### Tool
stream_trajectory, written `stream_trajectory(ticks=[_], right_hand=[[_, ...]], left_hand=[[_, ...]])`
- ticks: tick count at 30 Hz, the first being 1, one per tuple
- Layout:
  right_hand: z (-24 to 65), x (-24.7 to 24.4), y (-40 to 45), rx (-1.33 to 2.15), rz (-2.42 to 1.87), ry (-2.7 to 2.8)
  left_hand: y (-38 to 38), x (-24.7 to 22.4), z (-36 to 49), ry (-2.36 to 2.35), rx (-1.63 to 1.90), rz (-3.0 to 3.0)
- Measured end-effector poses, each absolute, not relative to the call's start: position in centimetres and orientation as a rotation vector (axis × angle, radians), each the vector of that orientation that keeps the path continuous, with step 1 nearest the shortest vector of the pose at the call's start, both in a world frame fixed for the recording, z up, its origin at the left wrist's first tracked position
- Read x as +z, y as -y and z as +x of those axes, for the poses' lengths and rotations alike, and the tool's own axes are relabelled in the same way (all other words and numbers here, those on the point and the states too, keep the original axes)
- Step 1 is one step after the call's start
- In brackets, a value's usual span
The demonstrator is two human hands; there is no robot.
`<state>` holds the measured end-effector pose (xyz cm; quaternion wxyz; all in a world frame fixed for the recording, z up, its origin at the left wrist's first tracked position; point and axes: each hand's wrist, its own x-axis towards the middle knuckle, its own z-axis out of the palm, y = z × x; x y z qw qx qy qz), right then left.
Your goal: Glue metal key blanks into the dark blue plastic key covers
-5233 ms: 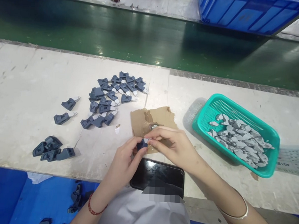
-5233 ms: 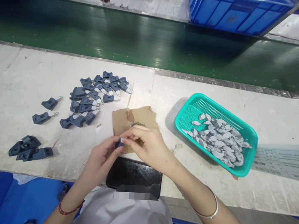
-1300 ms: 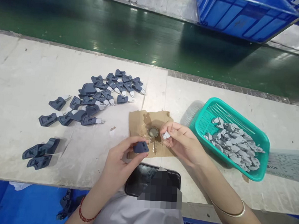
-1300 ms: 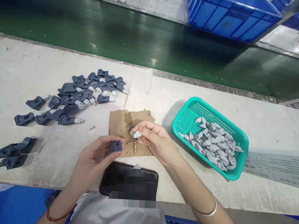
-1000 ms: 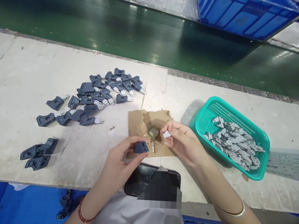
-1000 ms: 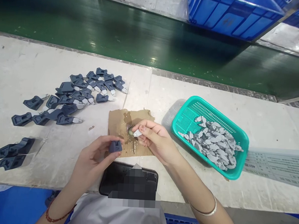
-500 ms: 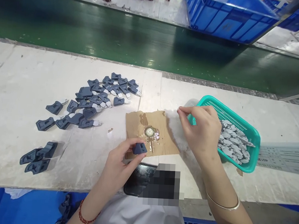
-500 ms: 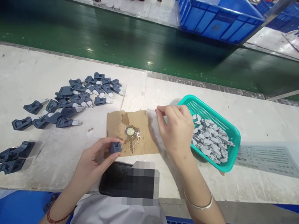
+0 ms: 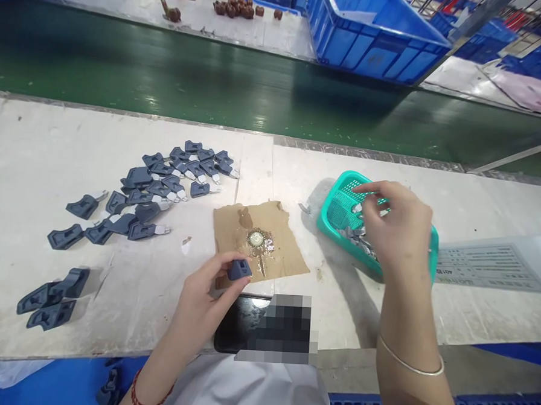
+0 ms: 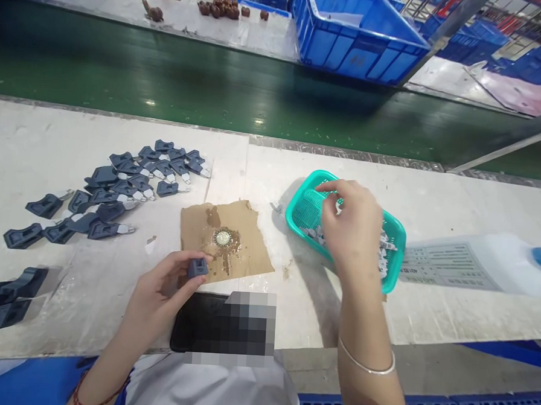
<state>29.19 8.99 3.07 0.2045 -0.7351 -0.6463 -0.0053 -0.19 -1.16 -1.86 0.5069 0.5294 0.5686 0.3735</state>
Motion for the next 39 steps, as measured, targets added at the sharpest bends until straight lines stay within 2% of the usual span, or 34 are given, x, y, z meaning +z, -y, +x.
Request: stream_trajectory(ticks=[3, 8, 13, 18, 25, 35, 39], right_hand=[[32.6, 2.7, -9.9, 0.144, -2.254, 1.95], [34.7, 0.4, -11.2, 0.155, -2.138, 2.125], [34.7, 0.5, -10.4, 0.272, -2.026, 2.01], [32.0, 2.8, -8.0, 0.488, -1.758, 1.711], [26.8, 3.2, -6.4, 0.632, -1.241, 1.848], [22.7, 2.3, -7.0, 1.036, -0.899, 1.782], [22.3, 1.6, -7.1, 1.112, -0.943, 1.711]], left_hand=[[1.2, -1.9, -0.2, -1.36, 0.892, 1.27], [1.3, -1.8, -0.4, -1.331, 0.873, 1.266], [1.3, -1.9, -0.4, -1.321, 0.887, 1.298], [1.4, -1.9, -0.3, -1.309, 0.906, 1.27], [1.4, -1.6, -0.2, -1.302, 0.914, 1.248], [1.5, -2.0, -0.3, -1.306, 0.929, 1.253], [1.5, -1.9, -0.2, -1.311, 0.937, 1.266]])
